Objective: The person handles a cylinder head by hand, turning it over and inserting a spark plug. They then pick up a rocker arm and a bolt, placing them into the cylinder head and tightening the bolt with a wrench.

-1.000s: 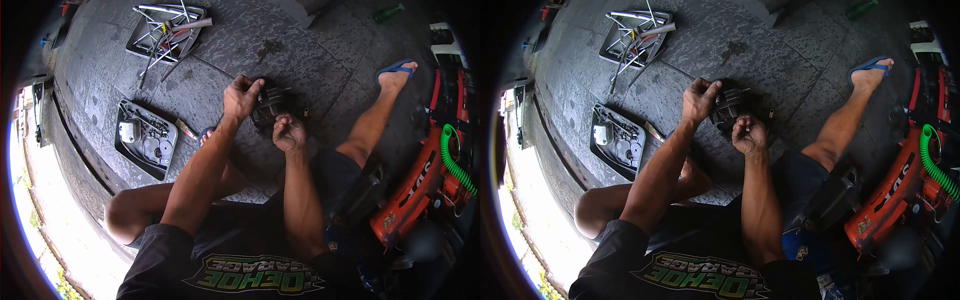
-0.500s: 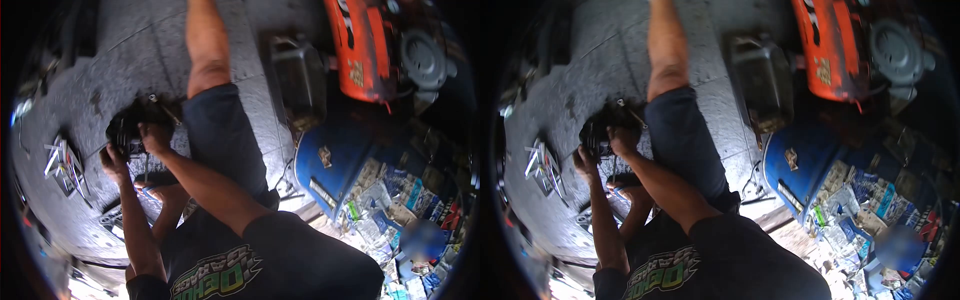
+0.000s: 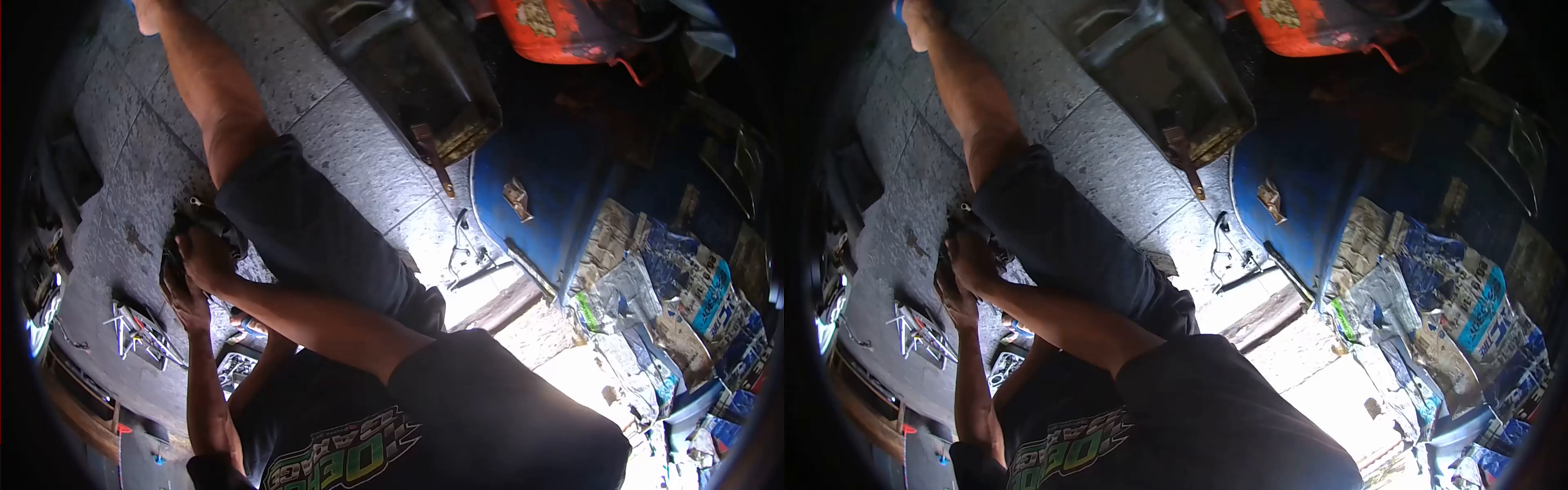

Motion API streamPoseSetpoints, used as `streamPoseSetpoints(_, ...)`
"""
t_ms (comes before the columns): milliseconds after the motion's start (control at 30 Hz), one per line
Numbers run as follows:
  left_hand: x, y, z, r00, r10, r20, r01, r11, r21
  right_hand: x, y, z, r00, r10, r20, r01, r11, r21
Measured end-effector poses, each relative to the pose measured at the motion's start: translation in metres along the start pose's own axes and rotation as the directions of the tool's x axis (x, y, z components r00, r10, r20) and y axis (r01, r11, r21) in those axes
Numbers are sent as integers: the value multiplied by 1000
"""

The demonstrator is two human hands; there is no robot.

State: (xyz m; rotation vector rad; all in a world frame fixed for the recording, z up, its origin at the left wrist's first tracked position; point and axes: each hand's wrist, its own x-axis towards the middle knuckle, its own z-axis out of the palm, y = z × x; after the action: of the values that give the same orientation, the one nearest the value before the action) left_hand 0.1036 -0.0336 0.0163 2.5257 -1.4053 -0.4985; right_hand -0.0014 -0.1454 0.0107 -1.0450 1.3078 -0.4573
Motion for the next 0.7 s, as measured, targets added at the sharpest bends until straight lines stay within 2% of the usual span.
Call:
streamPoseSetpoints(33,8,3,-2,1000,13,-1,-13,1000,-3,3,-21,-11,1000,-11,20,9,998,67)
streamPoseSetpoints(100,24,6,-8,965,259,49,-262,963,59,-5,-73,-59,979,-11,205,-27,983,182)
streamPoseSetpoints(133,31,-29,0,947,300,114,-297,954,-43,-14,-107,-108,944,-154,292,106,979,173)
streamPoseSetpoints(167,42,-20,-5,944,313,104,-310,950,-47,-28,-132,-165,878,-295,378,247,954,170)
streamPoseSetpoints(200,58,-3,-16,917,361,171,-362,932,-28,-51,-143,-218,831,-470,298,434,882,182)
streamPoseSetpoints(233,67,8,-23,883,401,245,-411,912,-9,-75,-150,-272,826,-392,406,354,920,168)
streamPoseSetpoints(267,74,6,-23,916,327,232,-327,944,-38,-102,-137,-310,887,-311,340,334,943,-7)
streamPoseSetpoints(300,81,4,-24,915,335,225,-335,941,-41,-128,-124,-342,970,-79,231,114,983,-142)
streamPoseSetpoints(333,88,1,-25,916,327,233,-334,943,-13,-151,-103,-372,988,109,112,-83,972,-219)
streamPoseSetpoints(367,96,0,-27,915,322,242,-335,942,15,-177,-31,-394,987,157,-39,-157,870,-468)
streamPoseSetpoints(400,102,-1,-28,907,340,250,-362,931,50,-209,67,-416,991,-126,-51,69,790,-609)
streamPoseSetpoints(433,106,-1,-27,901,353,252,-376,926,46,-241,123,-426,863,392,-318,-481,830,-283)
streamPoseSetpoints(467,110,-2,-25,909,334,249,-355,934,42,-256,155,-435,684,599,-415,-682,728,-73)
streamPoseSetpoints(500,111,-2,-24,920,308,243,-327,944,43,-273,205,-442,614,528,-587,-682,729,-57)
streamPoseSetpoints(533,107,0,-26,920,306,244,-327,944,51,-278,260,-451,511,448,-733,-758,637,-139)
streamPoseSetpoints(567,104,4,-27,923,296,246,-314,949,38,-268,243,-448,460,375,-805,-701,710,-70)
streamPoseSetpoints(633,98,11,-34,930,286,229,-302,953,36,-250,285,-458,539,276,-796,-586,801,-119)
streamPoseSetpoints(700,94,15,-44,912,324,253,-348,936,58,-224,303,-455,470,181,-864,-679,700,-222)
